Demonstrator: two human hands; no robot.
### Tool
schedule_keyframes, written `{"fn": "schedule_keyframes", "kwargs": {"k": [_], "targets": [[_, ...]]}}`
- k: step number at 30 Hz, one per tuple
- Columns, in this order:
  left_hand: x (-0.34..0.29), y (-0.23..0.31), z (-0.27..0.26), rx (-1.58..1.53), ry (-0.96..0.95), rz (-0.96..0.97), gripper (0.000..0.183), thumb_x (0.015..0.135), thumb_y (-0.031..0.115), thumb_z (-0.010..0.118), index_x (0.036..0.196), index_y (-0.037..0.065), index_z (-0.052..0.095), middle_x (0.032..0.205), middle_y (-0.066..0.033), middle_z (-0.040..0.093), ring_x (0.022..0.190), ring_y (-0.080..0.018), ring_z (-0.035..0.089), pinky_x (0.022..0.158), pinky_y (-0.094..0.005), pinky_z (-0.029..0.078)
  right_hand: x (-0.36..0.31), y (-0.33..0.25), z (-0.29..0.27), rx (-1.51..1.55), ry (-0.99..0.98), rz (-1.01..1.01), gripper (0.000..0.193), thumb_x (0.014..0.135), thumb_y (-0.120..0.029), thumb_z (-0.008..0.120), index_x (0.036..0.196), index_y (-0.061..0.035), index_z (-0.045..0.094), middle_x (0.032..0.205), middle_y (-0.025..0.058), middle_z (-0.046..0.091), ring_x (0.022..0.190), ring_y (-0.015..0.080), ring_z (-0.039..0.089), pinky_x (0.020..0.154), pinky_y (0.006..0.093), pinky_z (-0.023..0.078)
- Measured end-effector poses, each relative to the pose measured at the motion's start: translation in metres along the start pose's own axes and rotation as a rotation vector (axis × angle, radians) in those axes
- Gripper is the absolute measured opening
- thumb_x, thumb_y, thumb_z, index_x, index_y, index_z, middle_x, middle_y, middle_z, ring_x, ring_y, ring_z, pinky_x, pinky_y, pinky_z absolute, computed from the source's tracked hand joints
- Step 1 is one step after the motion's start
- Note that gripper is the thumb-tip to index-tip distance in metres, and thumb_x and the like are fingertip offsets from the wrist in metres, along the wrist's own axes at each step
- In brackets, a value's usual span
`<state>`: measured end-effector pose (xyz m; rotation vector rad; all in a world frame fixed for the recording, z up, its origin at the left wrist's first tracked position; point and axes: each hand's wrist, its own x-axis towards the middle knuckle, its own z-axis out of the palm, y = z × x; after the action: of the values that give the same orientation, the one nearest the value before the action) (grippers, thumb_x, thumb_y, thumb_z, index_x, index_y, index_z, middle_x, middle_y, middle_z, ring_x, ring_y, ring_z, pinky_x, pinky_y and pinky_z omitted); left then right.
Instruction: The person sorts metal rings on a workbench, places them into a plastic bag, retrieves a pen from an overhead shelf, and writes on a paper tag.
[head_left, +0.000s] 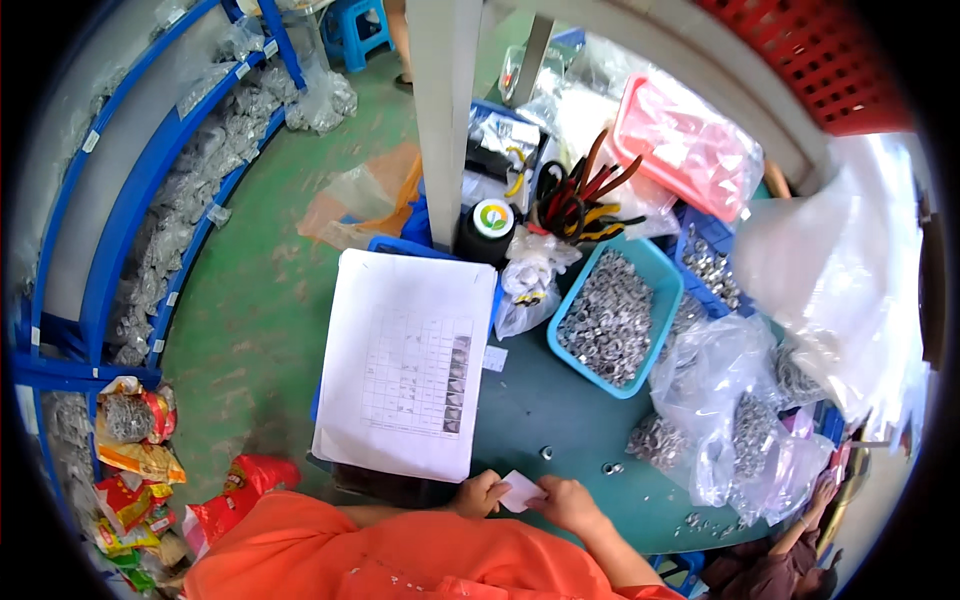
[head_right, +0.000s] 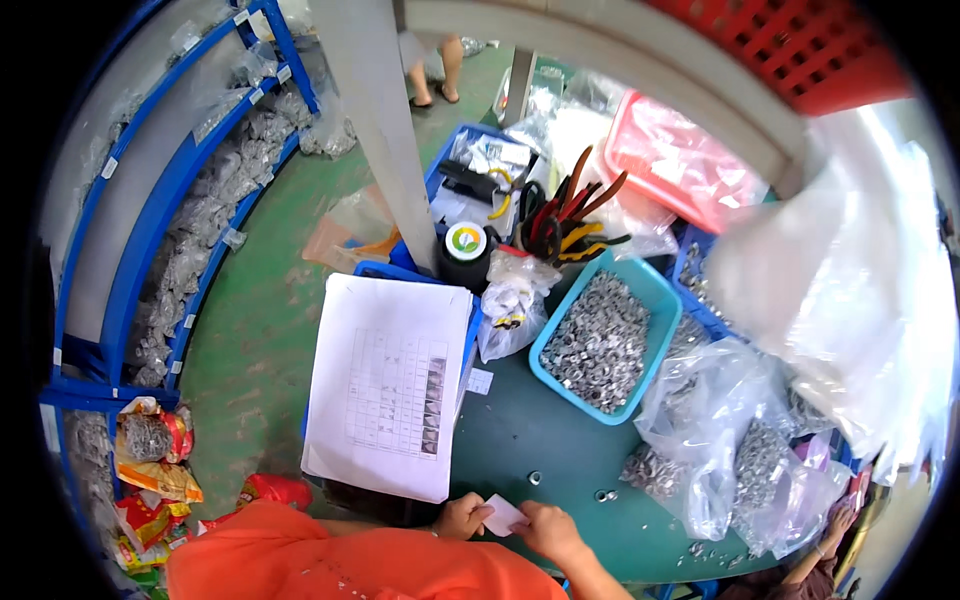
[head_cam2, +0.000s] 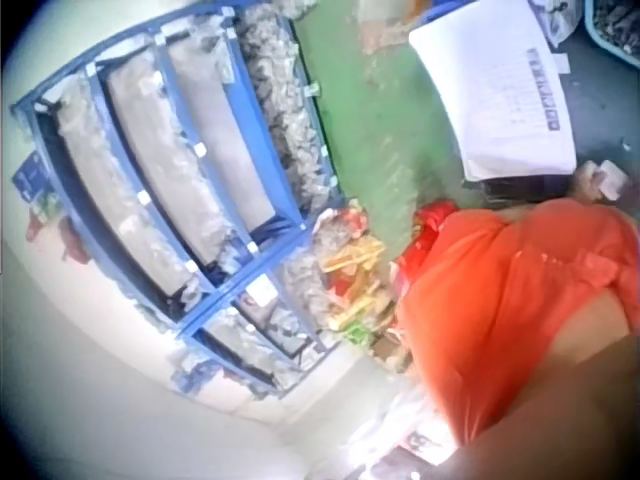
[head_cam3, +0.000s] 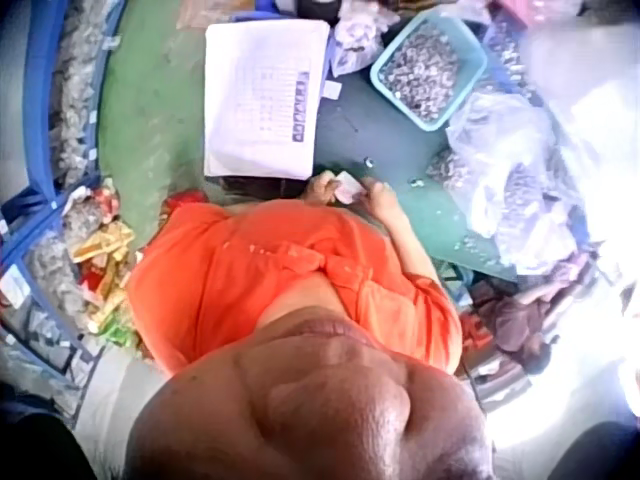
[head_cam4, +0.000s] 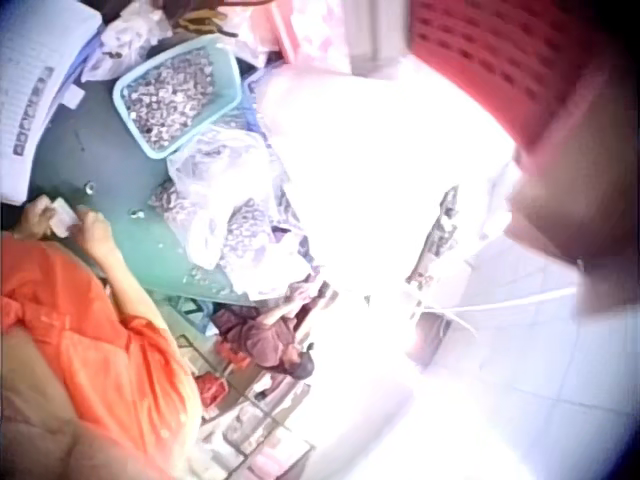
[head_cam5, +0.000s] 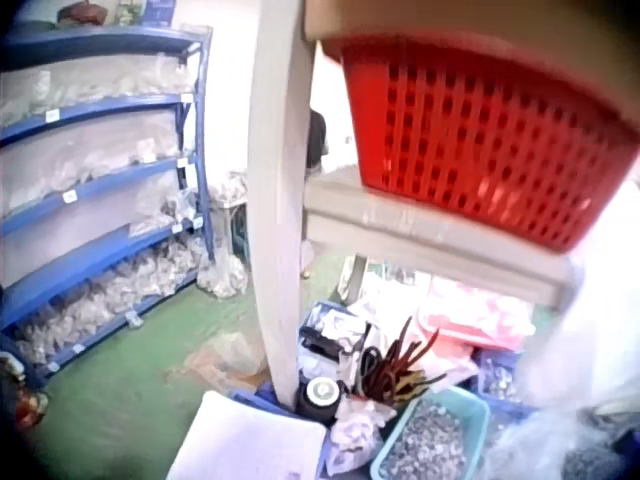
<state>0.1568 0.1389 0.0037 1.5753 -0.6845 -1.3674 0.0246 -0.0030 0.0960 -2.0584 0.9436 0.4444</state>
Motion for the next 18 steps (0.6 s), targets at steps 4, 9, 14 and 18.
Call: {"fn": "schedule_keyframes", "kwargs": {"k": [4, 9, 14, 18], "targets": [[0.003, 0.044, 0.001, 0.005, 0.032, 0.04, 0.029, 0.09, 0.027, 0.064, 0.08, 0.002, 0.053, 0.061, -0.0085, 0.06, 0.05, -0.0133, 0.059, 0.046, -0.0291, 0.046, -0.007, -0.008, -0.013, 0.125, 0.142, 0.052, 0.027, 0.078, -0.024, 0.076, 0.087, 0.0001, 0.067, 0.073, 0.0146, 0.067, 0.064, 0.0234, 0.065, 0.06, 0.0342, 0.049], [0.024, 0.109, -0.015, -0.127, 0.0, 0.081, 0.028, 0.088, 0.022, 0.067, 0.078, 0.001, 0.052, 0.067, -0.008, 0.063, 0.057, -0.0106, 0.063, 0.051, -0.0234, 0.05, -0.012, -0.032, -0.055, 0.498, 0.486, 0.004, 0.014, 0.083, -0.009, 0.069, 0.089, 0.0033, 0.066, 0.071, 0.0055, 0.065, 0.064, 0.0087, 0.058, 0.058, 0.0244, 0.046], [0.042, 0.156, -0.032, 0.036, 0.057, 0.216, 0.024, 0.085, 0.018, 0.069, 0.079, 0.001, 0.053, 0.07, -0.0086, 0.064, 0.06, -0.0114, 0.065, 0.052, -0.0238, 0.052, -0.019, -0.049, -0.103, 0.627, 0.94, -0.19, 0.009, 0.084, -0.006, 0.066, 0.085, 0.0032, 0.064, 0.064, 0.0041, 0.062, 0.058, 0.0081, 0.055, 0.055, 0.0233, 0.044], [0.096, 0.116, -0.035, 0.21, 0.035, 0.082, 0.016, 0.077, 0.004, 0.066, 0.086, -0.002, 0.055, 0.075, -0.0153, 0.065, 0.065, -0.0243, 0.067, 0.057, -0.0341, 0.053, -0.023, -0.069, -0.145, 0.646, 1.049, -0.201, 0.01, 0.082, -0.004, 0.068, 0.083, 0.0033, 0.063, 0.065, 0.0009, 0.057, 0.061, 0.0066, 0.051, 0.053, 0.0226, 0.041]]}}
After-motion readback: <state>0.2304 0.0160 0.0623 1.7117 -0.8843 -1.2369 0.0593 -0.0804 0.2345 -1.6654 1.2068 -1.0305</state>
